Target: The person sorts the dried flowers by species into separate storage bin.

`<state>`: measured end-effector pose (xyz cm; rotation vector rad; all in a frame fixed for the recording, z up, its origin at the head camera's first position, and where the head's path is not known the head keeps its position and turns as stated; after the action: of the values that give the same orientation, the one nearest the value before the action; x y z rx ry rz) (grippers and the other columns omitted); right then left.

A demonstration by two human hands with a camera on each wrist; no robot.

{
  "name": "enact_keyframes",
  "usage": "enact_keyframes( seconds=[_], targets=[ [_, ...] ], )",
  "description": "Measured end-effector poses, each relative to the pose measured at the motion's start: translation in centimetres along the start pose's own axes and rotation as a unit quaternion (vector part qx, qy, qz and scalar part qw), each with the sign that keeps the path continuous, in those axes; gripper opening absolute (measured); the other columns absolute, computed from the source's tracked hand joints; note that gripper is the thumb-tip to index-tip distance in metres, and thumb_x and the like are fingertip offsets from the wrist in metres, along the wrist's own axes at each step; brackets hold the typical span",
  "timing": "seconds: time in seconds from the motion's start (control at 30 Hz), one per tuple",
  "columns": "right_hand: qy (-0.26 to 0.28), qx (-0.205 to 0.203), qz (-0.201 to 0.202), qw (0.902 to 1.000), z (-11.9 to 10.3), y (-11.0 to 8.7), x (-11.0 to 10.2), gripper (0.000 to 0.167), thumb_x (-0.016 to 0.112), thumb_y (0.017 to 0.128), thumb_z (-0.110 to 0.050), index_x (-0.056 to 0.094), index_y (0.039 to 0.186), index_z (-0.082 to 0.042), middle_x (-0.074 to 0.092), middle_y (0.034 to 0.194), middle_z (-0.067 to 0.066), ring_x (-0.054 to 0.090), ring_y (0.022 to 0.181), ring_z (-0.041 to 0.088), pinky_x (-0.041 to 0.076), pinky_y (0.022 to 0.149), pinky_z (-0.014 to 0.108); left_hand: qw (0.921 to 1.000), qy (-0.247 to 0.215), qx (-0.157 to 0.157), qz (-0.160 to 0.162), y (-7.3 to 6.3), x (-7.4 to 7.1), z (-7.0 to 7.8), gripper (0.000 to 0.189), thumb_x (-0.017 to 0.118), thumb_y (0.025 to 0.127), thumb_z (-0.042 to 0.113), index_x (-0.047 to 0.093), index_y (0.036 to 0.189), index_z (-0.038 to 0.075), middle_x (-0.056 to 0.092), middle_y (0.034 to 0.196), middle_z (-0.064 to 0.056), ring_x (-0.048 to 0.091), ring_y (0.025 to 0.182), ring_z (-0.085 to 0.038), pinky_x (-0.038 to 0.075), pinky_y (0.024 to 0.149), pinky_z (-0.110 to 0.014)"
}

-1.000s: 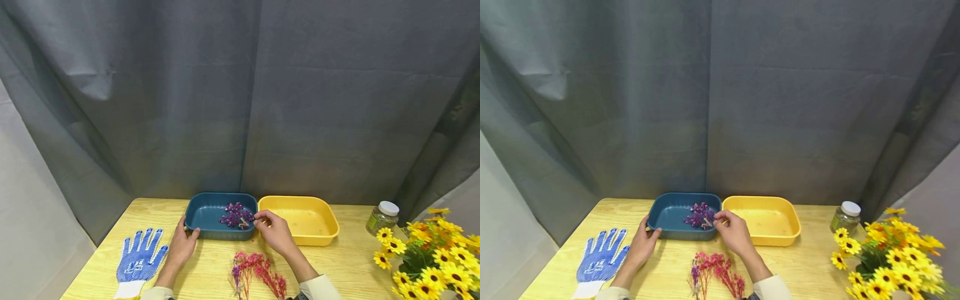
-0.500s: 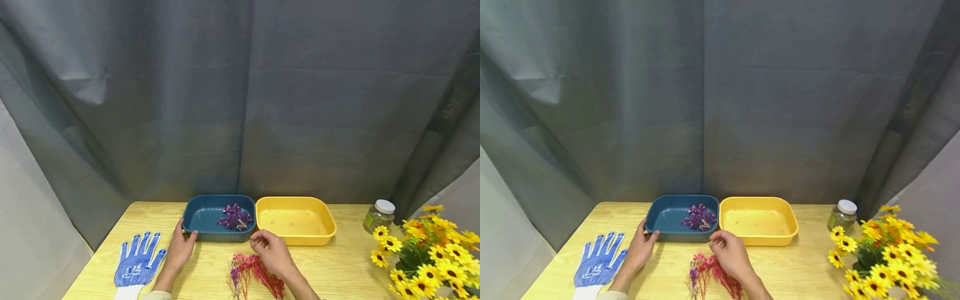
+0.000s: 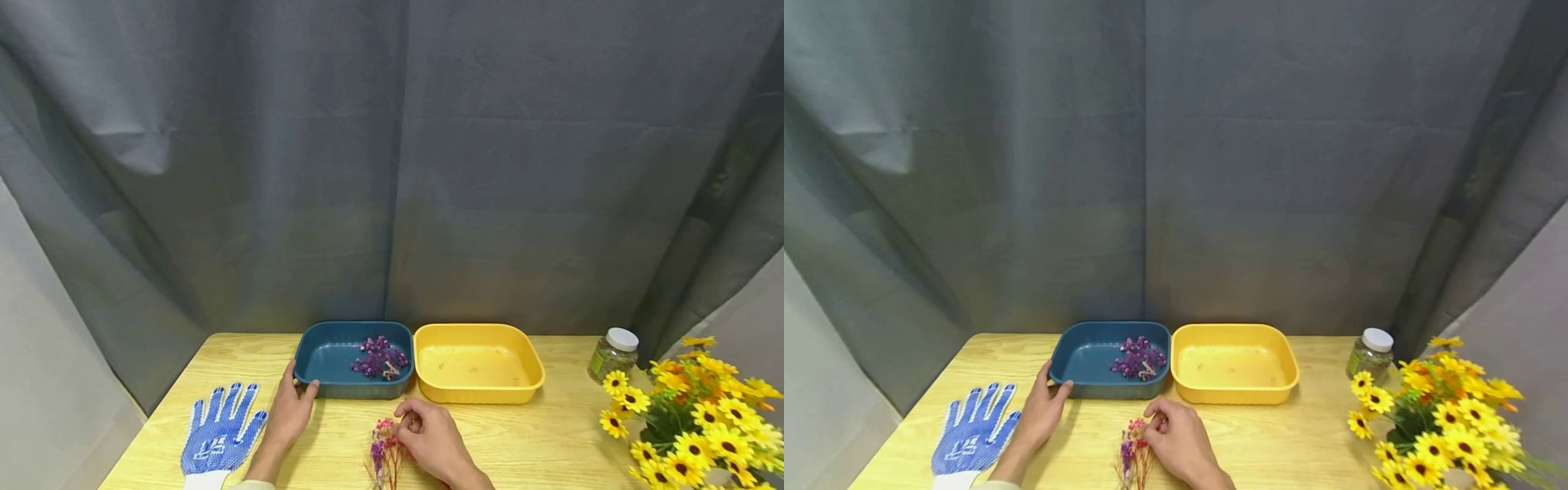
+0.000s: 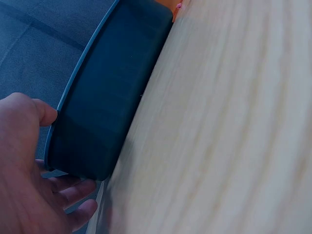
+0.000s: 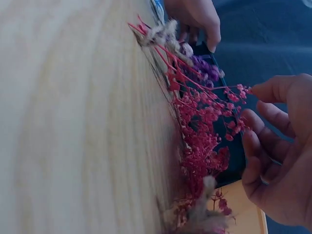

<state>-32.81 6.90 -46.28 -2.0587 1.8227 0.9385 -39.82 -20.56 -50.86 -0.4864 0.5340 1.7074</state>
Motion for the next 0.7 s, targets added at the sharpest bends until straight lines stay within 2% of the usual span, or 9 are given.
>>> enact_keyframes(
  seconds=[0.17,0.27,0.5,0.7],
  targets=[
    [-0.076,-0.032,0.06,0.9948,-1.3,-1.0,-0.9,0.013,0.075,0.077,-0.019,0.065,0.083,-0.025,0.057,0.073,-0.013,0.047,0.066,0.002,0.038,0.061,0.019,1.0,-0.002,0.005,0.002,0.0,-0.1,0.3,0.074,0.054,0.097,0.034,0.016,0.155,0.008,0.039,0.149,-0.025,0.051,0.128,-0.04,0.035,0.108,-0.059],
    [-0.089,-0.049,0.07,0.9923,-1.9,-1.4,-1.0,0.017,0.078,0.075,-0.021,0.063,0.078,-0.028,0.056,0.072,-0.012,0.046,0.066,0.002,0.037,0.06,0.017,1.0,-0.005,0.006,0.0,0.1,-0.1,0.3,0.075,0.054,0.097,0.035,0.015,0.155,0.009,0.038,0.15,-0.024,0.05,0.129,-0.04,0.034,0.109,-0.058],
    [-0.051,-0.051,0.005,0.9973,-2.4,-1.7,0.5,0.013,0.077,0.077,-0.021,0.065,0.078,-0.026,0.055,0.065,-0.018,0.046,0.057,-0.005,0.039,0.056,0.016,1.0,0.005,0.003,-0.004,0.1,-0.1,0.1,0.076,0.053,0.097,0.035,0.013,0.155,0.008,0.034,0.152,-0.025,0.049,0.13,-0.041,0.033,0.109,-0.059],
    [-0.033,-0.061,-0.066,0.9954,-2.8,-2.2,2.5,0.009,0.073,0.079,-0.02,0.066,0.083,-0.022,0.058,0.065,-0.02,0.049,0.058,-0.008,0.043,0.058,0.016,1.0,0.001,-0.001,-0.004,0.1,0.1,-0.1,0.075,0.053,0.097,0.035,0.012,0.156,0.01,0.031,0.154,-0.023,0.047,0.132,-0.041,0.032,0.11,-0.059]
  ],
)
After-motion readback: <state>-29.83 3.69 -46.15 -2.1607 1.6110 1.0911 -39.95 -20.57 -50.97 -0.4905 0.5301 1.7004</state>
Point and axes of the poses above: each hand's wrist, its own y-axis towards the middle knuckle, its own x-axis out of the palm, z = x × y, the point moved 10 cm from there along y, towards the middle knuckle
